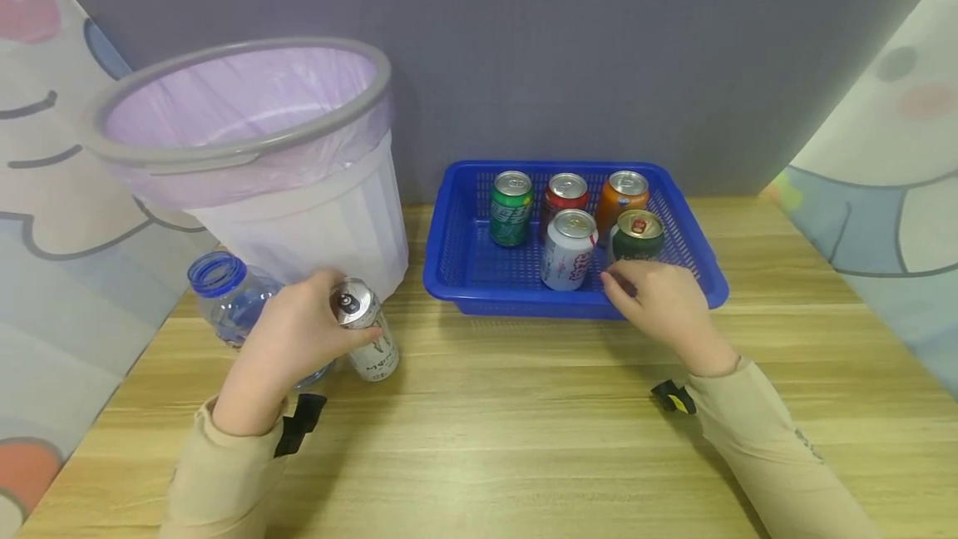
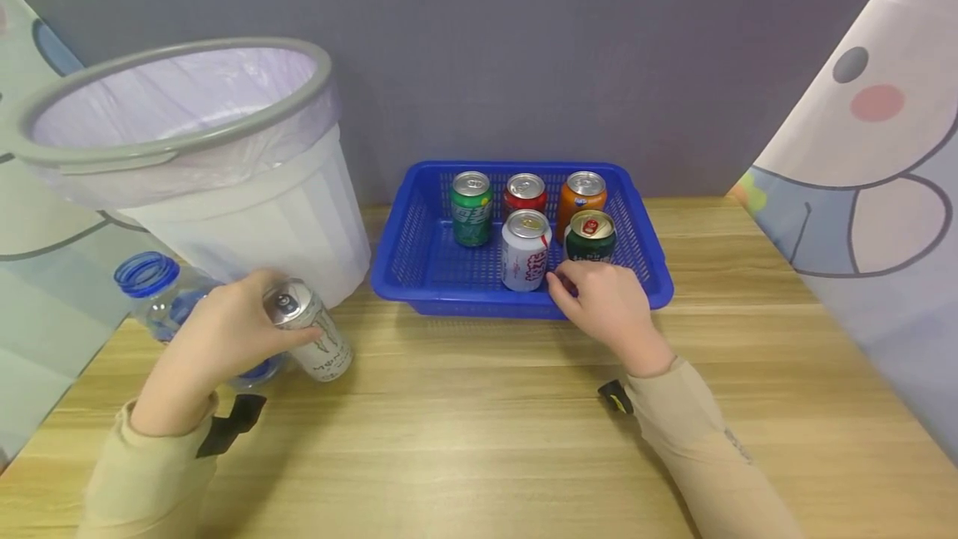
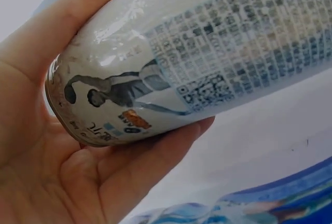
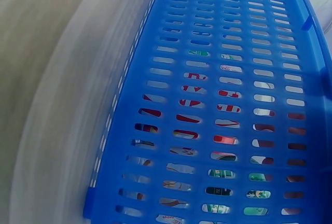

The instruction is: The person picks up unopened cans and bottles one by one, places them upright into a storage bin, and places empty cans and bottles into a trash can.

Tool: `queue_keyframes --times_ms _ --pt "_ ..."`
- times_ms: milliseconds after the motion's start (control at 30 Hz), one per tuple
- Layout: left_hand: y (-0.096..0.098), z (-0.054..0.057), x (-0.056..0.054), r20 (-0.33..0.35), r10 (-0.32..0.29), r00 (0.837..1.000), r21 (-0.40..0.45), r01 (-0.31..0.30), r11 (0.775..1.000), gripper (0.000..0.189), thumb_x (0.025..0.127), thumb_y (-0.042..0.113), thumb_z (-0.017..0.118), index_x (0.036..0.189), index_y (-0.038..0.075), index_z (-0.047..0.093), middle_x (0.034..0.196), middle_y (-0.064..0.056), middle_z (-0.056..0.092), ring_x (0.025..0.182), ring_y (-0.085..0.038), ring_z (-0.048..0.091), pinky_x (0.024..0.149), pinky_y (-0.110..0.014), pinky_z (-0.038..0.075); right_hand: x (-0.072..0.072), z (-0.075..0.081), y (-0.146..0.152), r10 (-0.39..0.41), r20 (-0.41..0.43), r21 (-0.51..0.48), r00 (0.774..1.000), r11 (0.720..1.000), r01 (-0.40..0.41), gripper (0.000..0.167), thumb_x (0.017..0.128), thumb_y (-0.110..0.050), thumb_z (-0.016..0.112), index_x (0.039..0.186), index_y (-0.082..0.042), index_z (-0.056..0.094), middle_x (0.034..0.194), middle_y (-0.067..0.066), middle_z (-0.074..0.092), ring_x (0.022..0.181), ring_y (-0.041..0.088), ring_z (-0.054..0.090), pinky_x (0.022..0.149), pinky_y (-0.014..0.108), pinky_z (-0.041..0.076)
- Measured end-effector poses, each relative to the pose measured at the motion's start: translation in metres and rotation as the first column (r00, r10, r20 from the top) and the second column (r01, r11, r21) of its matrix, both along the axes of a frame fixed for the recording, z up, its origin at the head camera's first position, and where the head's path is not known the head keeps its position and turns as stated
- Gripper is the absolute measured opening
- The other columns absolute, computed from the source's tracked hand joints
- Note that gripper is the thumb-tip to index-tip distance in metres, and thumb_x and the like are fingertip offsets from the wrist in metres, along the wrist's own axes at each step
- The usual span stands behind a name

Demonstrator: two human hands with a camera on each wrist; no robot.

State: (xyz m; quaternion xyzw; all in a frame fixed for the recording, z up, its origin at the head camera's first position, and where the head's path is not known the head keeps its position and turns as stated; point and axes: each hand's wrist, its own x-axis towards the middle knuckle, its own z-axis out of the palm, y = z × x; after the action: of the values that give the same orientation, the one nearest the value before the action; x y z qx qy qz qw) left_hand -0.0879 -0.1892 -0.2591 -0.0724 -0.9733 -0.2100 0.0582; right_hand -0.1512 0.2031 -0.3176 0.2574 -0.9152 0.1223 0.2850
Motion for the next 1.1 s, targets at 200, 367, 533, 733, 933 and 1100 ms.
queue_keyframes --times_ms 200,367,533,733,933,1100 --pt "0.003 -0.001 0.001 -0.049 0.0 0.999 0.005 0.001 1.0 0.05 0.065 0.03 0.084 0.091 0.0 0.055 0.067 -0.005 0.058 0.055 -0.015 0.052 0.05 -0.029 0.043 -0.001 0.0 0.0 0.001 -0.004 0.002 1.0 1.0 -0.001 0.012 0.083 -0.019 0.063 0.072 -0.013 0.064 0.059 -0.002 0.06 0.049 0.015 0.053 0.042 0.035 0.039" --pt "0.005 -0.002 0.002 -0.104 -0.011 0.995 0.025 0.014 1.0 0.049 0.064 0.03 0.085 0.092 0.002 0.056 0.064 -0.003 0.054 0.053 -0.014 0.048 0.05 -0.027 0.04 -0.001 0.0 0.0 0.006 -0.007 0.001 1.0 1.0 -0.006 0.011 0.083 -0.018 0.063 0.073 -0.012 0.066 0.062 -0.001 0.063 0.05 0.016 0.056 0.043 0.036 0.041" --pt "0.008 -0.001 0.003 -0.131 -0.016 0.991 0.051 0.023 0.998 0.059 0.062 0.03 0.086 0.104 0.0 0.058 0.066 -0.004 0.057 0.055 -0.015 0.049 0.05 -0.027 0.041 -0.001 0.0 0.0 0.009 -0.015 -0.002 1.0 1.0 -0.009 0.012 0.082 -0.018 0.063 0.072 -0.013 0.065 0.06 -0.002 0.061 0.049 0.015 0.054 0.042 0.035 0.04" --pt "0.011 0.004 0.006 -0.137 0.046 0.989 0.136 -0.027 0.99 0.068 0.061 0.031 0.088 0.115 0.002 0.058 0.082 -0.013 0.067 0.064 -0.02 0.058 0.057 -0.03 0.046 -0.001 -0.001 0.0 0.013 -0.022 -0.002 1.0 1.0 -0.013 0.012 0.082 -0.018 0.063 0.071 -0.013 0.064 0.059 -0.002 0.06 0.048 0.015 0.053 0.042 0.036 0.039" --pt "0.013 0.004 0.008 -0.211 0.069 0.975 0.296 -0.004 0.955 0.066 0.06 0.023 0.089 0.116 0.004 0.059 0.094 -0.012 0.069 0.074 -0.019 0.063 0.062 -0.023 0.05 -0.001 0.0 0.0 0.013 -0.027 -0.001 1.0 1.0 -0.014 0.014 0.081 -0.018 0.063 0.068 -0.014 0.061 0.057 -0.003 0.056 0.047 0.014 0.05 0.041 0.034 0.037" --pt "0.014 0.004 0.008 -0.234 0.058 0.971 0.466 0.06 0.883 0.06 0.061 0.009 0.088 0.115 0.005 0.061 0.098 -0.003 0.066 0.074 -0.004 0.061 0.063 -0.013 0.05 0.0 0.0 0.0 0.013 -0.023 -0.002 1.0 1.0 -0.013 0.014 0.081 -0.018 0.064 0.068 -0.014 0.061 0.057 -0.003 0.057 0.047 0.014 0.05 0.041 0.034 0.037"
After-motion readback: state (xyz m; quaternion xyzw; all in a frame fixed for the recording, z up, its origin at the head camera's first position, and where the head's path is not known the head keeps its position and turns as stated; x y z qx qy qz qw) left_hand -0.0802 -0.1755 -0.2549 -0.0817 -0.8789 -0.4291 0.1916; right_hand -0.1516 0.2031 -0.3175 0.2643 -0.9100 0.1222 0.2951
